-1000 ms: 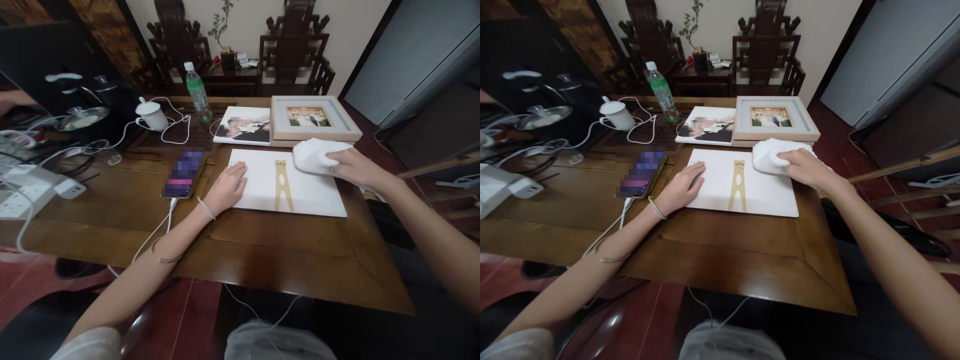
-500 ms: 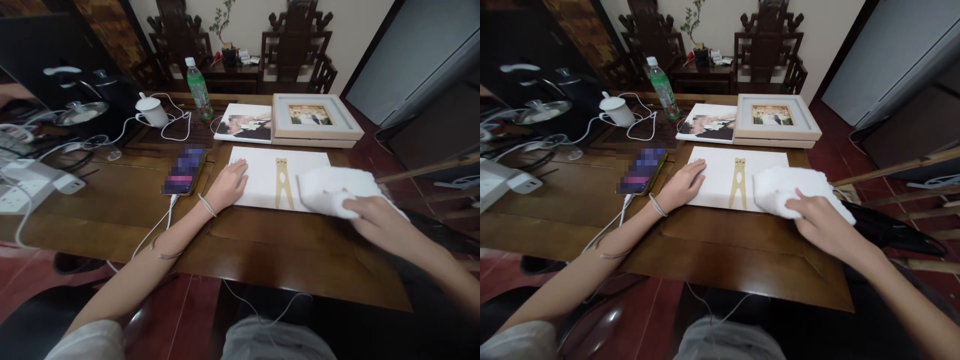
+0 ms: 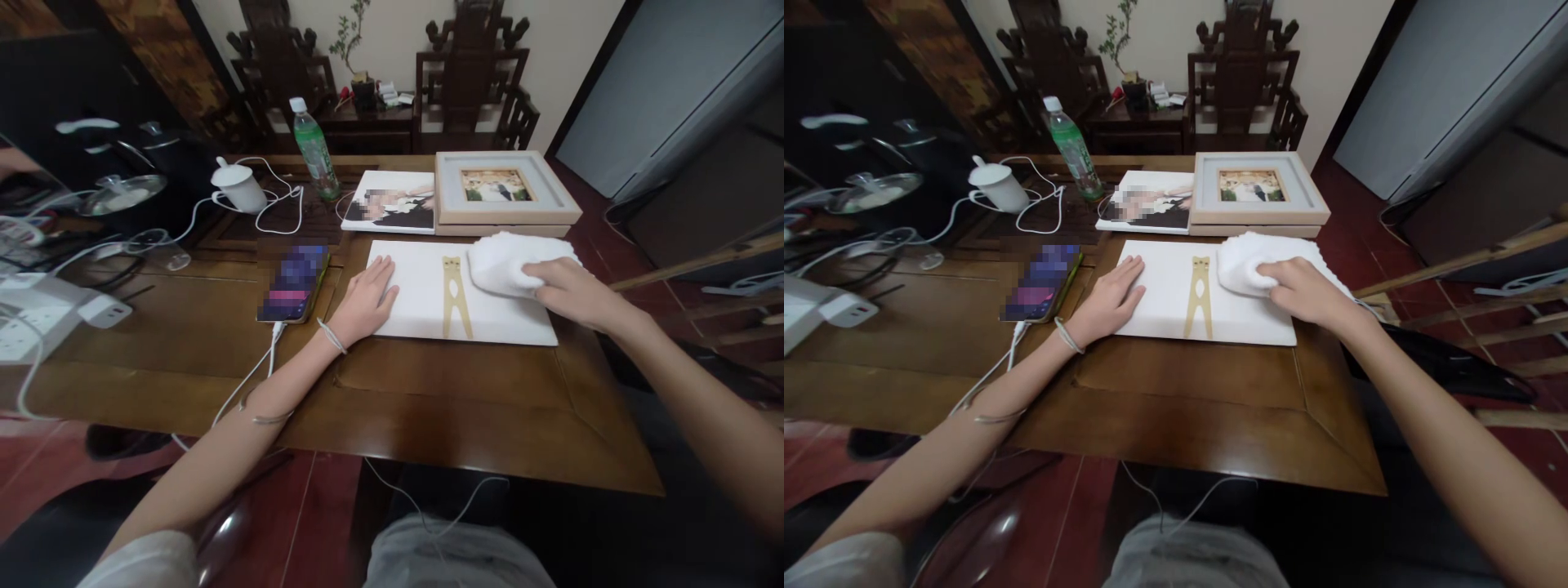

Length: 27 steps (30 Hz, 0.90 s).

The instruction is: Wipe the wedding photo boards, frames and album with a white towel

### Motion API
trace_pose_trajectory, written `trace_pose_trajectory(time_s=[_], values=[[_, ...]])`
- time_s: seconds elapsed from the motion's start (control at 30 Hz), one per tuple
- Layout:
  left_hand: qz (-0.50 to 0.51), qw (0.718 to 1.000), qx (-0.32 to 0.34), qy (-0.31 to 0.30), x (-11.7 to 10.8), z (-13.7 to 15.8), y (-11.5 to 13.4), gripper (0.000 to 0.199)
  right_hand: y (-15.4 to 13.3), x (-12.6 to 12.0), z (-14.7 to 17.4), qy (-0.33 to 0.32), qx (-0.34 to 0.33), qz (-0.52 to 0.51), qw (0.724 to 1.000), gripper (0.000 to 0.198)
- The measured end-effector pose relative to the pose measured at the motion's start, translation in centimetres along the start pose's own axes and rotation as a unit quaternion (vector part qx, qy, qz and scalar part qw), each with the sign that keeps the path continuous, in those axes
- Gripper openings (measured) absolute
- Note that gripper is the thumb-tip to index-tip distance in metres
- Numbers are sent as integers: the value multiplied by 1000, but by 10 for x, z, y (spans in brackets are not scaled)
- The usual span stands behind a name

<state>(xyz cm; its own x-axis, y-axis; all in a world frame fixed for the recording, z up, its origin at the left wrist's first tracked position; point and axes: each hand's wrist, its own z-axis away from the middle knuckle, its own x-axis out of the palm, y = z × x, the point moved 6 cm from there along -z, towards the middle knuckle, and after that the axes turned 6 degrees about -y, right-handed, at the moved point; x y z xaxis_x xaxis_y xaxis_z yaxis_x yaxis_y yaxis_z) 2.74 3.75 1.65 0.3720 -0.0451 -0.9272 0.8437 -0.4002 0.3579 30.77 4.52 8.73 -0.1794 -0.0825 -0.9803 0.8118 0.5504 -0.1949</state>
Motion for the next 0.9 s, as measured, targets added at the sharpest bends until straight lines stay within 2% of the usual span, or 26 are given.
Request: trace_pose_trajectory(time_s=[0.1, 0.2, 0.33, 0.47, 0.53, 0.6, 0.67, 0.73, 0.8, 0.9], values=[[-7, 1000, -1, -5, 1, 0, 0, 53, 1, 16, -21, -13, 13, 35, 999, 13], [-11, 1000, 1, -7, 2, 0, -1, 54, -12, 30, -17, 7, 6, 67, 998, 25], [-14, 1000, 5, -7, 3, -1, -1, 53, -42, 38, 26, -4, -33, 50, 998, 36], [-16, 1000, 6, -6, 3, -1, 0, 51, -74, 30, 85, -47, -78, 12, 996, 35], [-19, 1000, 6, -5, 2, -1, 1, 51, -81, 23, 106, -74, -100, -7, 992, 38], [-21, 1000, 4, -4, 1, -1, 3, 51, -76, 14, 115, -71, -101, -28, 992, 42], [-22, 1000, 2, -6, 0, 0, 4, 51, -62, 7, 110, -61, -90, -54, 993, 42], [-22, 1000, 0, -8, -1, 0, 4, 51, -43, 4, 92, -65, -63, -77, 993, 33], [-21, 1000, -2, -8, -1, 0, 4, 51, -24, 6, 65, -84, -31, -92, 992, 20], [-20, 1000, 0, -7, -1, 0, 4, 51, -8, 12, 20, -65, 3, -102, 993, 12]])
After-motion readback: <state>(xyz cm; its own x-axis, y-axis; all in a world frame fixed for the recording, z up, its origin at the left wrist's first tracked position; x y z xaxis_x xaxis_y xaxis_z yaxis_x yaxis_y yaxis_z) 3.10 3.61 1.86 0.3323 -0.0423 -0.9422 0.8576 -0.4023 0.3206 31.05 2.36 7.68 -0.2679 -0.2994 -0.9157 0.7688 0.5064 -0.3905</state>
